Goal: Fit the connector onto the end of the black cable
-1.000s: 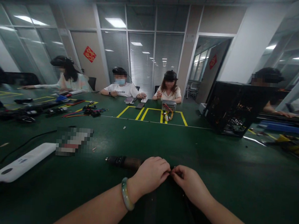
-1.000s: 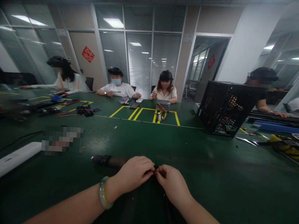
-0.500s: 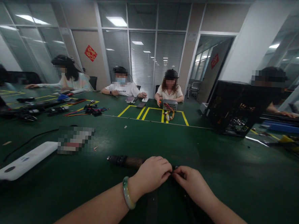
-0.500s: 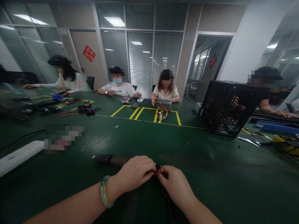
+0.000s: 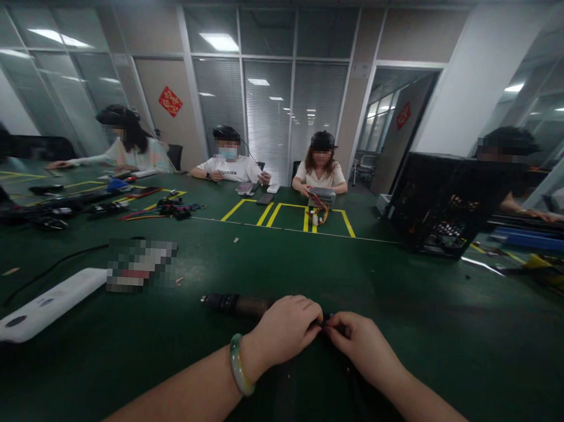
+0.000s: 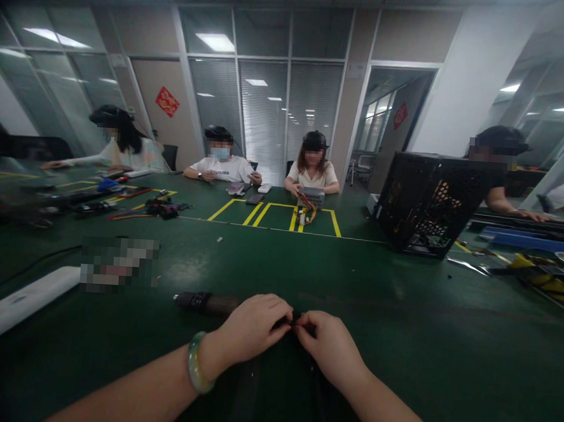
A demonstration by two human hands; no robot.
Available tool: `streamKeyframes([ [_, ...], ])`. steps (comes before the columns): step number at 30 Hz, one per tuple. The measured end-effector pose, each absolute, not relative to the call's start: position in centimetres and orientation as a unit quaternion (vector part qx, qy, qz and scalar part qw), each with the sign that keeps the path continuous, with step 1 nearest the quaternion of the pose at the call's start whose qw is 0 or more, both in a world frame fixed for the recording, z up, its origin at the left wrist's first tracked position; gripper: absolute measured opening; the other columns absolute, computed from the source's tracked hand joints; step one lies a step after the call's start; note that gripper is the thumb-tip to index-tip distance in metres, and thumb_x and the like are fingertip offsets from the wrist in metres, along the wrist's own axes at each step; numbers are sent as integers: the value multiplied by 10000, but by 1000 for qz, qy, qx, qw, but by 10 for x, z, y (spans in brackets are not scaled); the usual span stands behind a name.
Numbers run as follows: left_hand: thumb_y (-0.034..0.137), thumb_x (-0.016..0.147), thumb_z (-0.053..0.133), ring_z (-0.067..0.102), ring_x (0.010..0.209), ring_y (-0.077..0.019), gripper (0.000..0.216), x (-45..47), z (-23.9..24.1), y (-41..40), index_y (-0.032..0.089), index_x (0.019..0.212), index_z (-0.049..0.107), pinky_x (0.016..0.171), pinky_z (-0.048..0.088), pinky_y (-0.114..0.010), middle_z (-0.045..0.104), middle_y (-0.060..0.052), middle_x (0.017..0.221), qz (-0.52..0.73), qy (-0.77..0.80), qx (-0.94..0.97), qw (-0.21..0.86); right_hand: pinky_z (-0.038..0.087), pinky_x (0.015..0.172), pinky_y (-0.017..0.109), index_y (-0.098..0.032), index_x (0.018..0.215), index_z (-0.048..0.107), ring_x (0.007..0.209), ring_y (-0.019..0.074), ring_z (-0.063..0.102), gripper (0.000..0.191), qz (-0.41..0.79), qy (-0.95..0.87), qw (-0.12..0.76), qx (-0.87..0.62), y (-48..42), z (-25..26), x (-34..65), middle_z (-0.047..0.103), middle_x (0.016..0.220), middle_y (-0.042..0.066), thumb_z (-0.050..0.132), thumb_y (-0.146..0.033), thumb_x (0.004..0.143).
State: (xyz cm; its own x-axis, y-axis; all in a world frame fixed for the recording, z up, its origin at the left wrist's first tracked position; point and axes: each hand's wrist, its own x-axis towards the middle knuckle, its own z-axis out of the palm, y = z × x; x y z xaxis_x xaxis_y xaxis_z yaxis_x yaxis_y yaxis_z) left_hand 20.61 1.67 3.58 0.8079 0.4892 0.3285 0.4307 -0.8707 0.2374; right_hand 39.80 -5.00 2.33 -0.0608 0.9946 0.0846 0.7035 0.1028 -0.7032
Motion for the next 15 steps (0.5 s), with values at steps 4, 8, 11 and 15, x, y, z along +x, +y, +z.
streamKeyframes([
  [4,211,883,608,575,923,-193,71,205,38,16,197,948,581,829,439,-333,625,-17,958,188,234,951,78,420,650,238,-223,831,689,745,169,626,148,257,-682,286,-623,-50,25,398,696,817,-7,555,-270,873],
  [8,169,877,583,571,947,-191,135,205,40,16,205,1007,570,842,440,-330,619,-19,991,183,237,951,78,424,641,232,-222,841,693,741,167,623,148,263,-680,286,-622,-51,26,397,698,828,-5,554,-263,870],
  [11,173,876,580,568,931,-194,144,205,38,16,206,1015,557,834,445,-333,615,-19,973,186,244,948,82,421,632,228,-230,862,697,727,160,618,153,271,-679,286,-619,-51,25,398,693,833,-11,550,-270,878],
  [15,189,884,577,568,923,-193,98,204,37,16,198,980,563,843,443,-333,613,-22,950,187,238,949,86,409,623,226,-225,847,694,716,157,606,152,259,-678,287,-625,-51,22,399,684,814,-13,553,-274,878],
])
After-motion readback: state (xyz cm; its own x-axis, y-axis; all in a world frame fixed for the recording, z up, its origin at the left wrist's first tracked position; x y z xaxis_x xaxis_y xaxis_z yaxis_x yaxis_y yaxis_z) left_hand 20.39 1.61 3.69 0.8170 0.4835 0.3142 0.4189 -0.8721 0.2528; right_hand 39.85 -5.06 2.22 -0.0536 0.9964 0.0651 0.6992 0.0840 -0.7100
